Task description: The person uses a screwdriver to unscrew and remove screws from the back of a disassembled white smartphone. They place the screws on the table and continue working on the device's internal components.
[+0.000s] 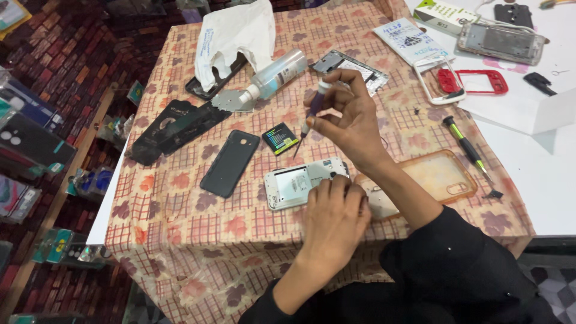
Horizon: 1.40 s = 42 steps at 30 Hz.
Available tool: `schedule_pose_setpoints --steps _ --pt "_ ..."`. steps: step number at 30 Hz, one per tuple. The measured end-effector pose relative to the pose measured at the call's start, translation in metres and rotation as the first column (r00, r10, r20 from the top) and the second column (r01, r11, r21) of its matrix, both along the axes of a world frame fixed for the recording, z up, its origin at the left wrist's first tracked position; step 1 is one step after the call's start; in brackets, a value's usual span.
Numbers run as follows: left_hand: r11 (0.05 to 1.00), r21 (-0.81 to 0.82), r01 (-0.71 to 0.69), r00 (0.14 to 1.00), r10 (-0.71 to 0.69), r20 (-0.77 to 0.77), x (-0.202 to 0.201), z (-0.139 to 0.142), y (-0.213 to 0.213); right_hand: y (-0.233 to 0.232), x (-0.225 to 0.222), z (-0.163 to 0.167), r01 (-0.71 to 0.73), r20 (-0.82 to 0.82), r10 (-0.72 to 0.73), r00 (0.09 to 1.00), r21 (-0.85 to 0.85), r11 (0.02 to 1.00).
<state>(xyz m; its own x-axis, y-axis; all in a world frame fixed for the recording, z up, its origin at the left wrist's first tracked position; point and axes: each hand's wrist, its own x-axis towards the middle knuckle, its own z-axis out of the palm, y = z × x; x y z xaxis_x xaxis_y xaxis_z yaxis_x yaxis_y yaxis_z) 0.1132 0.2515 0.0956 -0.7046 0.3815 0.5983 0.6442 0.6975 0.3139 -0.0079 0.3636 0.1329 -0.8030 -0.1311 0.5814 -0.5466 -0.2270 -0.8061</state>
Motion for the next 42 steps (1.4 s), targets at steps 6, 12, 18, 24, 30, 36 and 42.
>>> schedule_pose_setpoints --steps 6,12,18,24,30,36,42 --pt "0.968 0.237 -0.081 0.996 0.074 0.039 -0.012 0.023 -0.072 -0.017 0.006 -0.009 -0.019 0.024 0.016 1.0 0.132 0.991" --pt "0.876 0.383 -0.292 0.954 0.293 0.059 -0.027 0.03 -0.125 -0.026 0.017 -0.011 0.037 -0.004 -0.037 0.999 0.208 0.977" --pt "0.868 0.373 -0.328 0.945 0.308 0.113 -0.046 0.015 -0.138 -0.039 0.028 -0.018 0.19 -0.239 -0.118 0.964 0.302 0.934" --pt "0.876 0.336 -0.346 0.933 0.284 0.22 -0.061 0.001 -0.143 -0.046 0.031 -0.025 0.27 -0.416 -0.114 0.902 0.339 0.901" --pt "0.891 0.321 -0.322 0.946 0.284 0.159 -0.063 -0.004 -0.143 -0.054 0.028 -0.018 0.292 -0.442 -0.114 0.89 0.36 0.886" --pt "0.846 0.377 -0.376 0.922 0.38 0.067 -0.065 -0.006 -0.144 -0.067 0.023 -0.013 0.315 -0.437 -0.12 0.891 0.408 0.857" --pt "0.86 0.325 -0.393 0.915 0.4 0.046 -0.067 -0.013 -0.142 -0.063 0.022 -0.016 0.335 -0.468 -0.113 0.877 0.425 0.841"
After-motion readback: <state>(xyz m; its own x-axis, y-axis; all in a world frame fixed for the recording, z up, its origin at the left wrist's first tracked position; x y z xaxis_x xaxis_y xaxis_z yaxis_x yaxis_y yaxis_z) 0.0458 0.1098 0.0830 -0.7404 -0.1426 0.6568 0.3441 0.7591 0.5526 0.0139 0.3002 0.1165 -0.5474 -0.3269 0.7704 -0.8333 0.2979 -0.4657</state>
